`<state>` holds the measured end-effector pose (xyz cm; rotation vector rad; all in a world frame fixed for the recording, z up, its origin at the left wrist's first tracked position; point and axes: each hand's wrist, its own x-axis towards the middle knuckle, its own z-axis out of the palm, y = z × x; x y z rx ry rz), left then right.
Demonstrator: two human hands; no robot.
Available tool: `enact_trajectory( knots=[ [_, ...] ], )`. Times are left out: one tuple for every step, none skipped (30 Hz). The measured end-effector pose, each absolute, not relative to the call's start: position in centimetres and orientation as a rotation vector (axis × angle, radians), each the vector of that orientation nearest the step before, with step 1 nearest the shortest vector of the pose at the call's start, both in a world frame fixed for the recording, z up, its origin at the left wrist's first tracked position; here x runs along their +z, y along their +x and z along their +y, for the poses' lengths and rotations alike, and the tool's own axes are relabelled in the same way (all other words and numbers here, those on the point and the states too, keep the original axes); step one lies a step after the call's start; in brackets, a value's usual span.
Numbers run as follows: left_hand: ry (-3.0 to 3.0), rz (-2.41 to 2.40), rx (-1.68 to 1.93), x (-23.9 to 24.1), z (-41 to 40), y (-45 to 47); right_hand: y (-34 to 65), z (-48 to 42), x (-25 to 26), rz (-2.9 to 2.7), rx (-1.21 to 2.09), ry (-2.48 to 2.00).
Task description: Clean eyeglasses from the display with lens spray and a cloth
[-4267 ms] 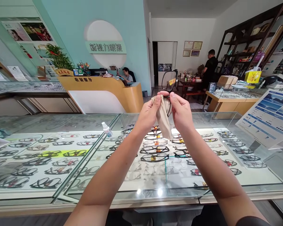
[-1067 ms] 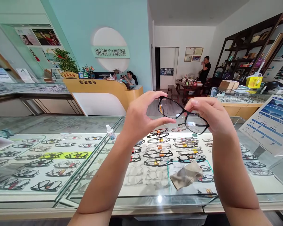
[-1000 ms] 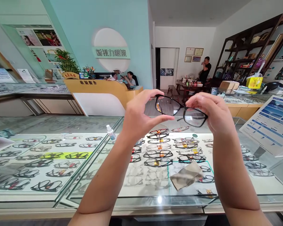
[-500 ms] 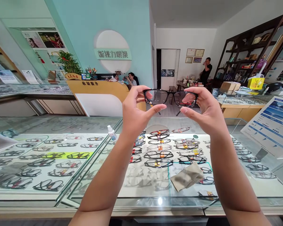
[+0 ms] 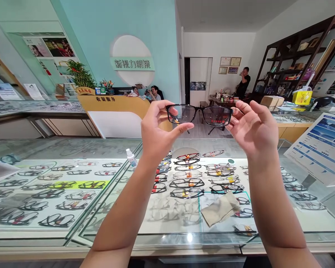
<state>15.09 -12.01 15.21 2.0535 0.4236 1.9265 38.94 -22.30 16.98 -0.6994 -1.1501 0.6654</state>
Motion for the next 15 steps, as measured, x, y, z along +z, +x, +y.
enact_trajectory(
  knots=[
    [2.059,0.427,1.926,15.24,-12.05,15.09,39.07,-22.31,16.95,-1.174,0.665,-0.71],
    [2.064,0.43,1.926,15.27,-12.09,15.1,39.18,-22.31,16.92,-1.195,0.66,-0.719],
    [2.067,0.431,1.925,15.29,-12.12,15.11,39.27,-22.3,16.89,-1.212,0.655,-0.725],
    [2.067,0.431,1.923,15.31,-12.16,15.12,39.33,-22.29,16.85,-1.221,0.653,-0.728],
    [2.066,0.429,1.921,15.33,-12.2,15.12,39.38,-22.29,16.83,-1.224,0.655,-0.727],
    [2.063,0.426,1.92,15.35,-12.25,15.12,39.4,-22.29,16.82,-1.222,0.662,-0.723],
    [2.061,0.423,1.92,15.38,-12.3,15.11,39.42,-22.3,16.81,-1.213,0.677,-0.717],
    [2.058,0.42,1.92,15.41,-12.36,15.09,39.44,-22.31,16.82,-1.198,0.7,-0.707],
    [2.056,0.418,1.921,15.46,-12.41,15.07,39.46,-22.3,16.82,-1.173,0.73,-0.694],
    [2.053,0.419,1.923,15.5,-12.46,15.03,39.51,-22.28,16.82,-1.144,0.761,-0.682],
    [2.05,0.42,1.926,15.56,-12.51,15.0,39.57,-22.23,16.82,-1.118,0.784,-0.672],
    [2.047,0.42,1.929,15.6,-12.54,14.96,39.65,-22.15,16.8,-1.103,0.794,-0.665],
    [2.044,0.416,1.936,15.65,-12.56,14.92,39.74,-22.04,16.78,-1.105,0.79,-0.664],
    [2.042,0.411,1.944,15.69,-12.58,14.89,39.84,-21.92,16.76,-1.125,0.777,-0.669],
    [2.042,0.406,1.95,15.71,-12.59,14.86,39.94,-21.79,16.72,-1.156,0.762,-0.678]
  ],
)
